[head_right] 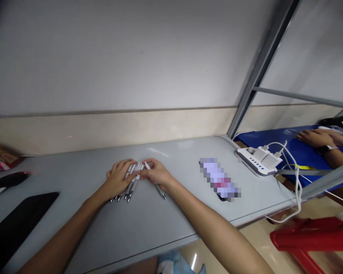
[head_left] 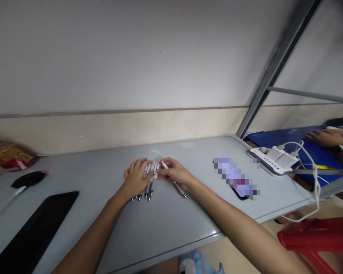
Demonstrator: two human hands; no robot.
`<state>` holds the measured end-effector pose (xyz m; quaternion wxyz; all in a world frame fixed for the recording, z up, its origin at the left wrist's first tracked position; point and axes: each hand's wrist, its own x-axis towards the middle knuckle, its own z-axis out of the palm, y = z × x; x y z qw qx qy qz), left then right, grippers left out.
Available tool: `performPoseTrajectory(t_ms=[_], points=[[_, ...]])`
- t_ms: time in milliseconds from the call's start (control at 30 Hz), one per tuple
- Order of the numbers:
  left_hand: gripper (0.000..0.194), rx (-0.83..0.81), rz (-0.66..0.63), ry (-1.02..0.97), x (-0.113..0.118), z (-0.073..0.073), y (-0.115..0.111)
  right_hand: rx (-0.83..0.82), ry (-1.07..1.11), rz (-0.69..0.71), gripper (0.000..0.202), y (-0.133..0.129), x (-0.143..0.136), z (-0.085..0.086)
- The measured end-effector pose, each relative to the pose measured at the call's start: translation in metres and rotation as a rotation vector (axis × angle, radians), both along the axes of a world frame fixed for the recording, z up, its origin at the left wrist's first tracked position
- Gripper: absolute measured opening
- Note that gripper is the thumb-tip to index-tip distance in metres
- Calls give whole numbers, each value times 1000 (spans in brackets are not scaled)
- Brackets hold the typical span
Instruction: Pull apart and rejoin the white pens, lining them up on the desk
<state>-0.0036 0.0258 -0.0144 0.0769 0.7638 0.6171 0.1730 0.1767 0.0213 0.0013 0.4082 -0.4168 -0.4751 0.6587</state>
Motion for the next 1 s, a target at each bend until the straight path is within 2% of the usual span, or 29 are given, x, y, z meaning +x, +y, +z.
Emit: performPoseTrajectory(t_ms=[267,533,767,1000], points=[[41,2,4,-2,0,-5,0,18,-55,21,28,-4,-2,4],[39,0,10,-6,1,-6,1,30,-83,25,35,-1,-2,-2],[39,-7,6,-22,2,-3,-2,63,-101,35,32,-2,-1,0],[45,-23,-13,-187,-8,-2,7,83,-122,63,31,-4,0,-2]])
